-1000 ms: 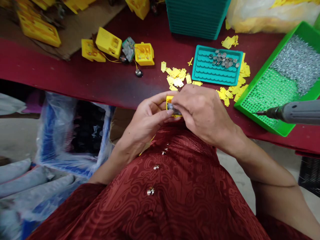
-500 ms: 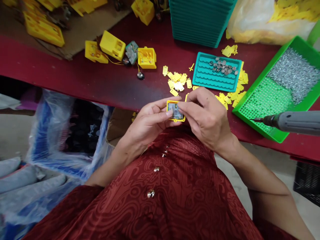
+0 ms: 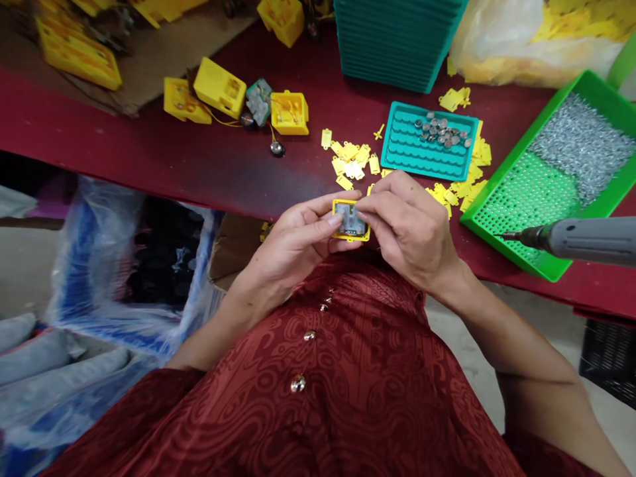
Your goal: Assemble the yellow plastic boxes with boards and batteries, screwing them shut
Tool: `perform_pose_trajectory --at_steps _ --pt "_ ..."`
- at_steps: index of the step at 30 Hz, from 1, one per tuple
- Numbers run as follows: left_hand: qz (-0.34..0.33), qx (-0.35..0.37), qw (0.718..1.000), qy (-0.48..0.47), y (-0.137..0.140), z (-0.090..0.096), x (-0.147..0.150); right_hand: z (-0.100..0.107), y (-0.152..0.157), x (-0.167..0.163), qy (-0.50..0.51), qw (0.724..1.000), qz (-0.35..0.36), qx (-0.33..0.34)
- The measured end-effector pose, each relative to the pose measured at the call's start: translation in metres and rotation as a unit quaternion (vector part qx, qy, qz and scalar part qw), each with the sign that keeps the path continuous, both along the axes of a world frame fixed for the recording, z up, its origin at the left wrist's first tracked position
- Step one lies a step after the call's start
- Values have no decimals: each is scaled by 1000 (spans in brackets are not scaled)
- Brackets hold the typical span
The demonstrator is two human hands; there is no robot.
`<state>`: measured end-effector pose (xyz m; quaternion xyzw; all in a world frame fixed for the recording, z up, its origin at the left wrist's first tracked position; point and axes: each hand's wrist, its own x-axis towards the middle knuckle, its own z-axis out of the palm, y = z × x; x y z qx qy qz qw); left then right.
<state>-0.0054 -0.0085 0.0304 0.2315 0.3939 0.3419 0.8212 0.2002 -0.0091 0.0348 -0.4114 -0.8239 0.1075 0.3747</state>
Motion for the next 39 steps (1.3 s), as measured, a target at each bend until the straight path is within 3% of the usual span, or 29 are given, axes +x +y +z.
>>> perform_pose_trajectory --at_steps 5,14,23,31,39 --pt "9 -1 1000 -11 0 -2 0 -1 -4 -3 -16 999 -9 45" --pt "11 -4 1000 -10 -4 -9 5 2 0 1 -22 1000 14 -16" --pt "15 5 1000 -2 -4 -6 8 1 -2 1 -28 999 -2 -27" --pt "-27 10 1000 -3 -6 -12 5 11 -3 6 -40 998 10 -48" --pt "7 45 999 21 -9 -15 9 6 -8 -1 -9 997 -26 -66"
